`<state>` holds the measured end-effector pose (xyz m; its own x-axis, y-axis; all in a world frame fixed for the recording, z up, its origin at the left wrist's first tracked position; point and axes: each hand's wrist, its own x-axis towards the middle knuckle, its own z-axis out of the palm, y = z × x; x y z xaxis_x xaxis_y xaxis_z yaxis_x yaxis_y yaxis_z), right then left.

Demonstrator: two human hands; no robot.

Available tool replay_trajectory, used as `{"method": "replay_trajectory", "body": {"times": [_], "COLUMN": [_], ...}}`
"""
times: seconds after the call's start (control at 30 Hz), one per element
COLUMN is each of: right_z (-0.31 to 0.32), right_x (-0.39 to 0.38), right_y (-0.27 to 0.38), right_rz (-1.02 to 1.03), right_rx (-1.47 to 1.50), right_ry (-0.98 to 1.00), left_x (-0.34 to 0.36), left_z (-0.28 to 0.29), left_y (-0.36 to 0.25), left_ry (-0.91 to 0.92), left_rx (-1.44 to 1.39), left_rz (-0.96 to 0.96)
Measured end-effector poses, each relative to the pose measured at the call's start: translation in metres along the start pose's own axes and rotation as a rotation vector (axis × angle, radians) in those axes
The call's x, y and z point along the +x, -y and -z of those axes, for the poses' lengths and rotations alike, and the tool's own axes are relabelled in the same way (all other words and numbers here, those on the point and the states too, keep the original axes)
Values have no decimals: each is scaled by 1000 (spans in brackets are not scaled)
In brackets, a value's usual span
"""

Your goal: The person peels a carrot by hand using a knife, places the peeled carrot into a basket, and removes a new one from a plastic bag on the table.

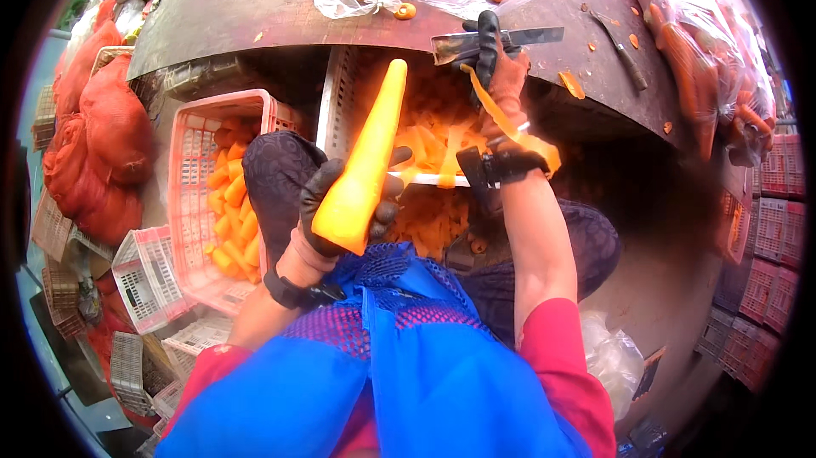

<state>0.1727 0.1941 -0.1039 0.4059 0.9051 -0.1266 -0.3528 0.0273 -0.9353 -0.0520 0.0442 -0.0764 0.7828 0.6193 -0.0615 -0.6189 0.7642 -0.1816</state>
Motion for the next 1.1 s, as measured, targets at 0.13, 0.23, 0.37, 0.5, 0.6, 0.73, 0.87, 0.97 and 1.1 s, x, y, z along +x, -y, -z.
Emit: {"method": "replay_trajectory", "body": {"times": [0.13,0.23,0.37,0.5,0.6,0.73,0.87,0.97,1.1], "right_z": [-6,1,10,11,-2,-7,9,17,-11], "right_x": [-101,-152,-168,-157,-141,-93,30,50,-69], "right_y": [42,36,5,12,33,33,-19,-14,43], "right_rz": [-6,-93,149,58,-129,-354,-108,-146,-64], "right_rx": [-208,-186,-123,-337,-301,-69,-6,262,60], "right_ry": [315,535,711,703,702,526,52,-13,125], "left_x": [-4,-5,2,0,-5,-12,-12,-12,-12], "left_z": [14,9,-1,6,9,5,5,-4,7], "left_y": [-8,-5,1,-1,-3,3,7,-3,-8], "left_ry": [-22,53,-261,-309,-343,-435,-307,-194,-194], "left_rx": [33,140,307,327,303,302,329,183,151], "left_rz": [-110,-115,-234,-164,-86,11,66,103,-57]}}
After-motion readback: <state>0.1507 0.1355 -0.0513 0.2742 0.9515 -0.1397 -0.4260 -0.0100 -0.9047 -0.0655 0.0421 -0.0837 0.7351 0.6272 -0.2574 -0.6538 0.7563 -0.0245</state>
